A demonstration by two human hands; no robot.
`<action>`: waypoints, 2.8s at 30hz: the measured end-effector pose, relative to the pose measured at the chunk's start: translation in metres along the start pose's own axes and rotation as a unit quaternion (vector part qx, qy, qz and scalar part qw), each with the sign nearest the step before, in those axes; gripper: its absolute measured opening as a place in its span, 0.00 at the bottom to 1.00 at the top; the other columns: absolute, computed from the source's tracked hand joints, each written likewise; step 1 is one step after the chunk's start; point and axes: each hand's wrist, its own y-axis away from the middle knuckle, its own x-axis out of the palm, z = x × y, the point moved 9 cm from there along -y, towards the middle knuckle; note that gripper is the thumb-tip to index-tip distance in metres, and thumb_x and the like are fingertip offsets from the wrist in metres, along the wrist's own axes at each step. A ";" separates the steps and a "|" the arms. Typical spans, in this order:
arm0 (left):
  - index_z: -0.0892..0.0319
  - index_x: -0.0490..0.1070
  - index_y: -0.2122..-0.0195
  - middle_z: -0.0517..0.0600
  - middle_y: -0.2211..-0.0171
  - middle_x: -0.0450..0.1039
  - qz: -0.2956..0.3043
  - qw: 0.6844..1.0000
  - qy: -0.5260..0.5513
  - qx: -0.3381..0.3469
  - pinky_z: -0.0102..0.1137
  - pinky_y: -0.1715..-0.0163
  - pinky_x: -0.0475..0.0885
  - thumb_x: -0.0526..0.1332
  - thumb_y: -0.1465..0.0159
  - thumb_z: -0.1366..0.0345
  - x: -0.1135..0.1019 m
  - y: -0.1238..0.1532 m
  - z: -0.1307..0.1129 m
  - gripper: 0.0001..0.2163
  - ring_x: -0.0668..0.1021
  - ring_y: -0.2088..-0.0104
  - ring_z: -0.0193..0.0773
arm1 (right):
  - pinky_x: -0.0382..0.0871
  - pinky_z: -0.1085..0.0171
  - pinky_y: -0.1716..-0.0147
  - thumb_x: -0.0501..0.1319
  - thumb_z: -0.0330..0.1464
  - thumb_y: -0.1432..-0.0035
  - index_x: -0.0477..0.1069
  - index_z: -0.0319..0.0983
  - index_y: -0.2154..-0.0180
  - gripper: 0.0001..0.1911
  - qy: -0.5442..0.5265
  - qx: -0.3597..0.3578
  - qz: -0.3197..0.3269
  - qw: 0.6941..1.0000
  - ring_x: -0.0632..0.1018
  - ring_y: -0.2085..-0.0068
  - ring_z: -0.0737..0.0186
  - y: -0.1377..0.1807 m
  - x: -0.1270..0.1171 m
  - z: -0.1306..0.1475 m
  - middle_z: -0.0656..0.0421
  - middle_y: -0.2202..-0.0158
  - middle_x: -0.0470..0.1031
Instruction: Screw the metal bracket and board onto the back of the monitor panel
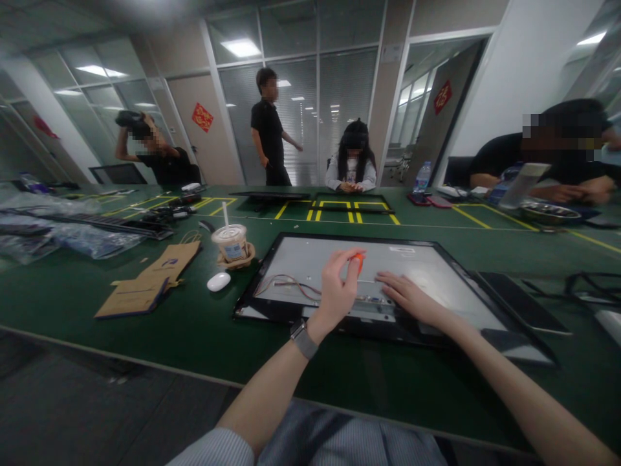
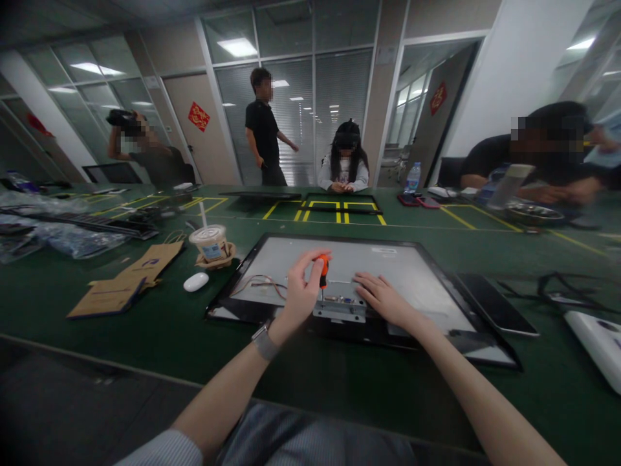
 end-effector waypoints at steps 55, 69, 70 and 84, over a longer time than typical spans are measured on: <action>0.57 0.76 0.63 0.48 0.67 0.67 -0.059 0.998 -0.016 0.018 0.33 0.62 0.69 0.65 0.38 0.64 -0.010 0.000 -0.003 0.05 0.72 0.65 0.36 | 0.47 0.42 0.37 0.40 0.50 0.33 0.65 0.41 0.40 0.32 0.003 0.005 0.004 1.000 0.60 0.34 0.49 0.000 0.001 -0.001 0.50 0.35 0.62; 0.59 0.75 0.62 0.50 0.64 0.69 -0.028 1.000 0.006 0.007 0.32 0.59 0.68 0.57 0.32 0.63 -0.005 0.000 -0.003 0.08 0.73 0.62 0.36 | 0.47 0.42 0.37 0.40 0.50 0.33 0.64 0.42 0.39 0.31 0.002 0.009 0.010 1.000 0.60 0.34 0.50 0.000 0.000 0.000 0.50 0.35 0.62; 0.59 0.75 0.63 0.50 0.64 0.68 -0.032 0.999 0.001 0.011 0.32 0.59 0.68 0.59 0.33 0.63 -0.006 0.000 -0.004 0.07 0.72 0.63 0.36 | 0.48 0.42 0.37 0.40 0.50 0.33 0.64 0.42 0.39 0.31 0.001 0.008 0.012 1.000 0.60 0.34 0.50 0.000 0.000 0.000 0.51 0.35 0.62; 0.59 0.74 0.54 0.51 0.64 0.72 -0.026 1.000 -0.008 -0.005 0.31 0.63 0.69 0.52 0.29 0.62 -0.005 -0.001 -0.001 0.13 0.73 0.65 0.36 | 0.47 0.42 0.37 0.40 0.50 0.33 0.64 0.40 0.39 0.32 0.002 0.010 0.012 1.000 0.60 0.34 0.49 0.000 -0.001 0.002 0.49 0.35 0.61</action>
